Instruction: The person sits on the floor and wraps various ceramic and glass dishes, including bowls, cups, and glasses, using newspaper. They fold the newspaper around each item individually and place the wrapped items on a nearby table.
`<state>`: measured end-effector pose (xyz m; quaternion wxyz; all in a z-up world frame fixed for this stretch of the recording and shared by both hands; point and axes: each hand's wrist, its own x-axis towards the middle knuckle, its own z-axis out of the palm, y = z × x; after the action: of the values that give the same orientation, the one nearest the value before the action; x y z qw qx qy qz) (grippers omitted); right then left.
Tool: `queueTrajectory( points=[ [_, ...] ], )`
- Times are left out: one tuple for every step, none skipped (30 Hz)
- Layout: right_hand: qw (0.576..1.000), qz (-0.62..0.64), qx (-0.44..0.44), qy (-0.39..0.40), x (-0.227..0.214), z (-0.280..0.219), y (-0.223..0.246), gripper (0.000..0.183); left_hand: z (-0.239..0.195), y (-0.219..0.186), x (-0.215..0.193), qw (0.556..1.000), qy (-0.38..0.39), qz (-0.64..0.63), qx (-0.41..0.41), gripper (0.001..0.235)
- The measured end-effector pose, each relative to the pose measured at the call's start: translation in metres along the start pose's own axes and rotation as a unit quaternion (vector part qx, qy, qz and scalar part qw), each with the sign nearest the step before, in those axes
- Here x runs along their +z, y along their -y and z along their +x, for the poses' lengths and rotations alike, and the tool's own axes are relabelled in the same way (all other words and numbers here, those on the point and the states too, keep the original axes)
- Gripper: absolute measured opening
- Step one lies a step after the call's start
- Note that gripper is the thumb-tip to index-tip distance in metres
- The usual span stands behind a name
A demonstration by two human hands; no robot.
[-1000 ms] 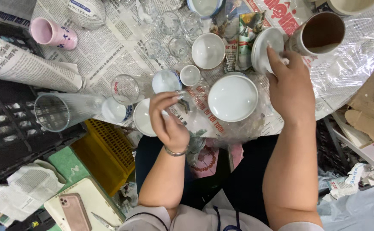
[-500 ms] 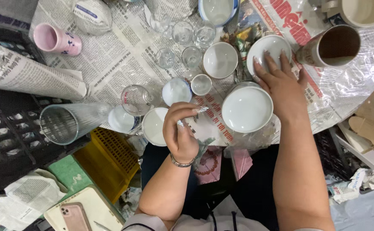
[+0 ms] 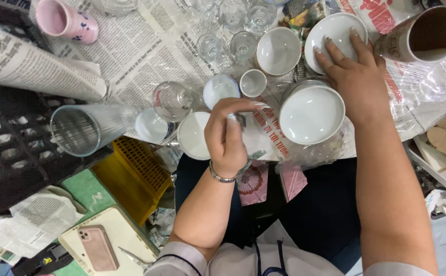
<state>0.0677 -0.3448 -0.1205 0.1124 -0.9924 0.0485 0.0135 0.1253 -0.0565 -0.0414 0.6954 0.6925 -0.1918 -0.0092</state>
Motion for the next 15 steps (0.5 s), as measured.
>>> queueTrajectory(
  points=[
    [1.000,-0.001,-0.004,-0.003,0.000,-0.002,0.001,0.048,0.001,0.000,-0.001,1.000,0.010,0.011,0.010,0.038],
    [1.000,-0.002,-0.007,-0.006,0.000,-0.004,0.002,0.048,0.001,-0.001,-0.002,0.999,0.020,0.021,0.020,0.039],
    [1.000,-0.005,-0.012,-0.012,-0.001,-0.002,0.001,0.048,0.003,-0.001,-0.001,1.000,0.014,0.002,0.000,0.040],
    [0.999,-0.021,-0.025,-0.007,-0.004,-0.001,0.001,0.054,0.004,-0.001,0.000,1.000,0.009,-0.018,-0.020,0.041],
    [0.999,-0.036,-0.039,-0.004,-0.007,-0.001,0.005,0.060,0.005,-0.002,0.000,0.999,0.004,-0.035,-0.037,0.041],
    [0.997,-0.051,-0.053,-0.001,-0.012,0.000,0.008,0.066,0.004,-0.004,0.000,0.998,0.002,-0.049,-0.051,0.041],
    [1.000,-0.007,-0.029,-0.001,-0.019,-0.001,0.011,0.065,0.004,-0.005,0.001,0.996,0.005,-0.063,-0.064,0.041],
    [0.999,0.037,-0.004,-0.001,-0.028,-0.005,0.016,0.064,0.005,-0.005,0.001,0.994,0.007,-0.077,-0.076,0.041],
    [0.997,0.081,0.018,0.000,-0.039,-0.010,0.022,0.063,0.006,-0.005,0.002,0.992,0.015,-0.092,-0.082,0.041],
    [0.991,0.124,0.044,0.005,-0.053,-0.015,0.027,0.062,0.007,-0.004,0.002,0.990,0.022,-0.106,-0.088,0.041],
    [0.984,0.165,0.067,0.011,-0.070,-0.022,0.029,0.062,0.010,-0.003,0.004,0.988,0.028,-0.121,-0.092,0.041],
    [0.975,0.205,0.089,0.016,-0.085,-0.028,0.033,0.061,0.012,-0.002,0.005,0.996,0.054,-0.051,-0.044,0.039],
    [0.963,0.236,0.127,-0.018,-0.098,-0.032,0.040,0.060,0.012,-0.002,0.007,0.997,0.073,0.019,0.002,0.037],
    [0.948,0.266,0.164,-0.051,-0.104,-0.037,0.050,0.059,0.013,0.000,0.010,0.991,0.091,0.090,0.047,0.035],
    [0.929,0.298,0.204,-0.083,-0.108,-0.042,0.060,0.059,0.012,0.003,0.014,0.986,0.119,0.102,0.062,0.038]
  ],
)
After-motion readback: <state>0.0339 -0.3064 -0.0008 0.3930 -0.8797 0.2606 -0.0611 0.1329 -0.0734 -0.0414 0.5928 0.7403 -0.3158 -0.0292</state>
